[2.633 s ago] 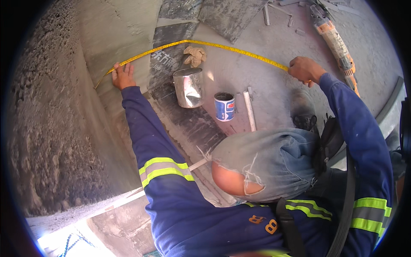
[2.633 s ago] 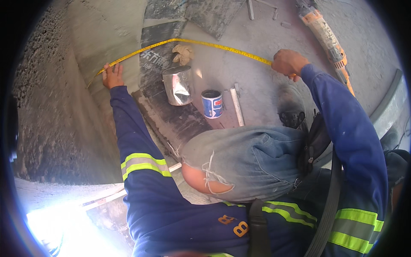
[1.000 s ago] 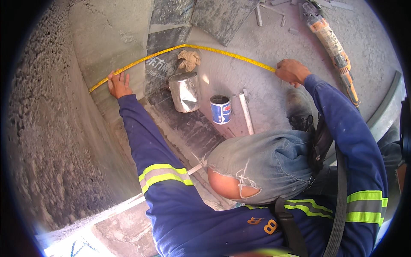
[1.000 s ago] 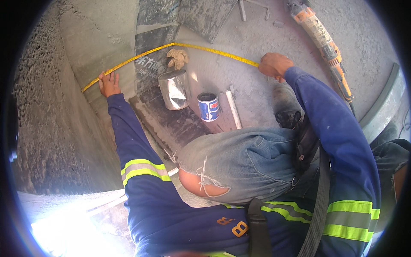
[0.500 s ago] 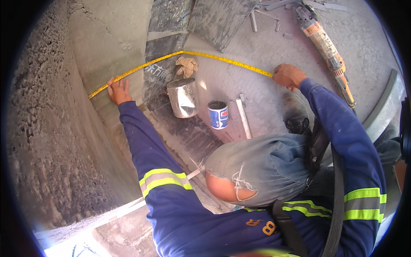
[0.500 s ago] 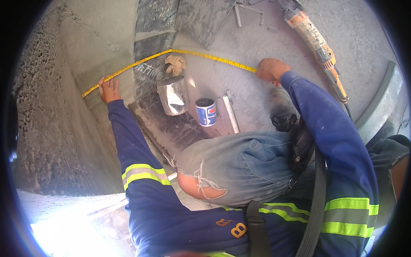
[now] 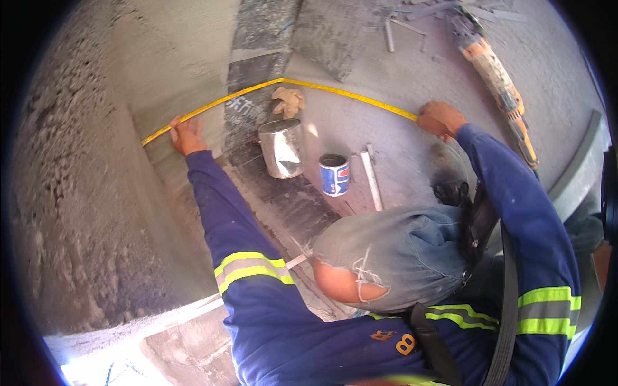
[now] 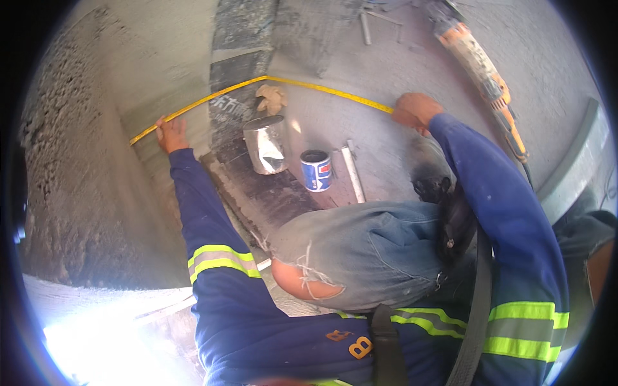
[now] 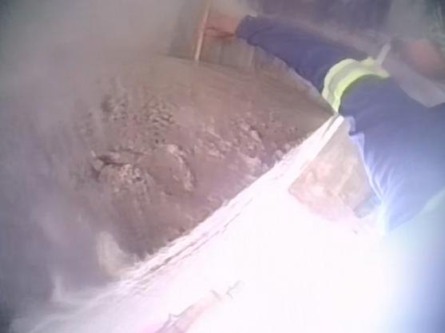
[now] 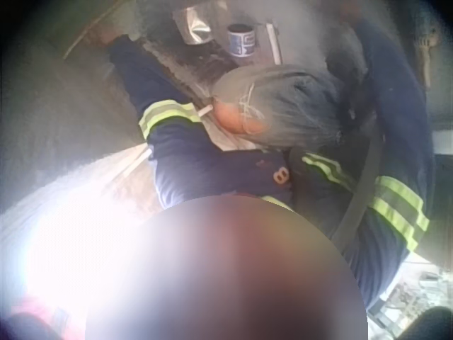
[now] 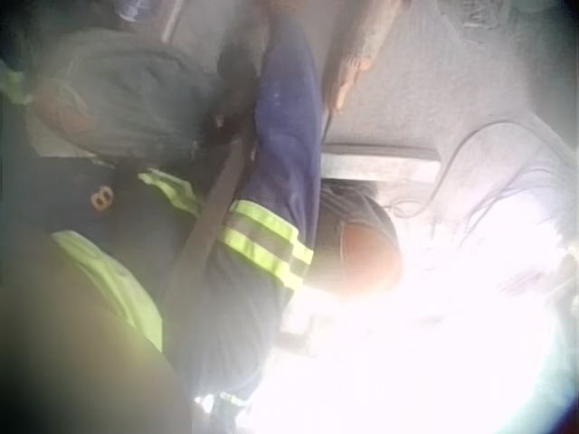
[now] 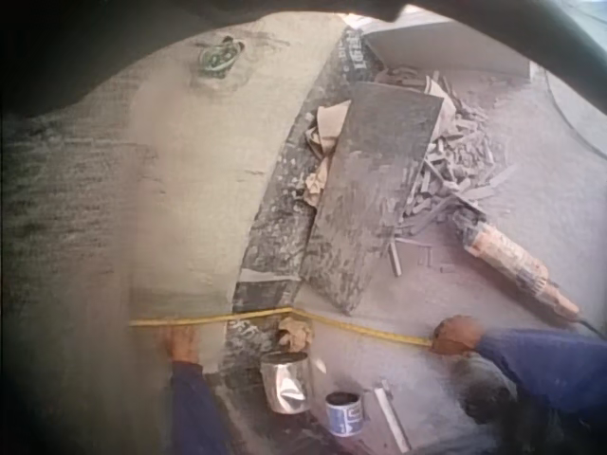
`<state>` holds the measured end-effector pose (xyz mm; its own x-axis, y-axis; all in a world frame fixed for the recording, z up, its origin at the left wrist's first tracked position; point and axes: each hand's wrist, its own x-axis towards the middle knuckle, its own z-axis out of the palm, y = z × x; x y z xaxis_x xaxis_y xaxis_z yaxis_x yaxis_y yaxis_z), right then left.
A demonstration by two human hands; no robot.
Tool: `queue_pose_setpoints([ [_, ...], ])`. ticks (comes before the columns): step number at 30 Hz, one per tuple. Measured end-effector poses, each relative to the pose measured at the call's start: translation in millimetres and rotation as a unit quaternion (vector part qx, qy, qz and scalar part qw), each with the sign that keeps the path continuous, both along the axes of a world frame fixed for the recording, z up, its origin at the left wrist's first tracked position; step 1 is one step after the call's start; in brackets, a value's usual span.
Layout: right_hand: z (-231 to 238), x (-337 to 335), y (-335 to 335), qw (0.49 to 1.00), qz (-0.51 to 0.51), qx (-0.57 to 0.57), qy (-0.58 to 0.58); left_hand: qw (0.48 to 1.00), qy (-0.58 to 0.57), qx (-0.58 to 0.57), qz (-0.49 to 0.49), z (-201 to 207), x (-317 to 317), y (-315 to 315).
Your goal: The person measures a concrete wall and floor area with a tape measure, marks the measurements, and then uses an angle grinder to cut a large tile on a construction site.
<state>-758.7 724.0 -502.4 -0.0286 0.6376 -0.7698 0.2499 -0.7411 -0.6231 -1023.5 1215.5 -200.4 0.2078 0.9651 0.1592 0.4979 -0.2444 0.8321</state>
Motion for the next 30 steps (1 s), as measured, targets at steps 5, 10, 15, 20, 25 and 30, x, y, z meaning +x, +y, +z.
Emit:
queue_pose_setpoints([
  [5, 7, 0, 0, 0.998, -0.057, -0.014, 0.019, 1.0, -0.015, -0.013, -0.017, 2, 4, -4],
  [10, 8, 0, -2, 0.997, -0.066, -0.023, 0.028, 1.0, -0.012, -0.013, -0.016, 3, 5, -10],
  [15, 5, 0, -2, 0.998, -0.053, -0.017, 0.023, 1.0, -0.001, -0.017, -0.009, 6, 4, -5],
  [20, 5, -1, -3, 0.999, -0.036, 0.004, 0.019, 1.0, 0.012, -0.014, -0.014, 3, 1, 4],
  [25, 3, -4, -1, 0.999, -0.051, -0.003, 0.018, 1.0, 0.008, -0.004, -0.012, 1, -3, 10],
  [30, -3, -5, -2, 0.999, -0.042, 0.004, 0.023, 1.0, 0.015, -0.015, -0.011, 3, -2, 12],
])
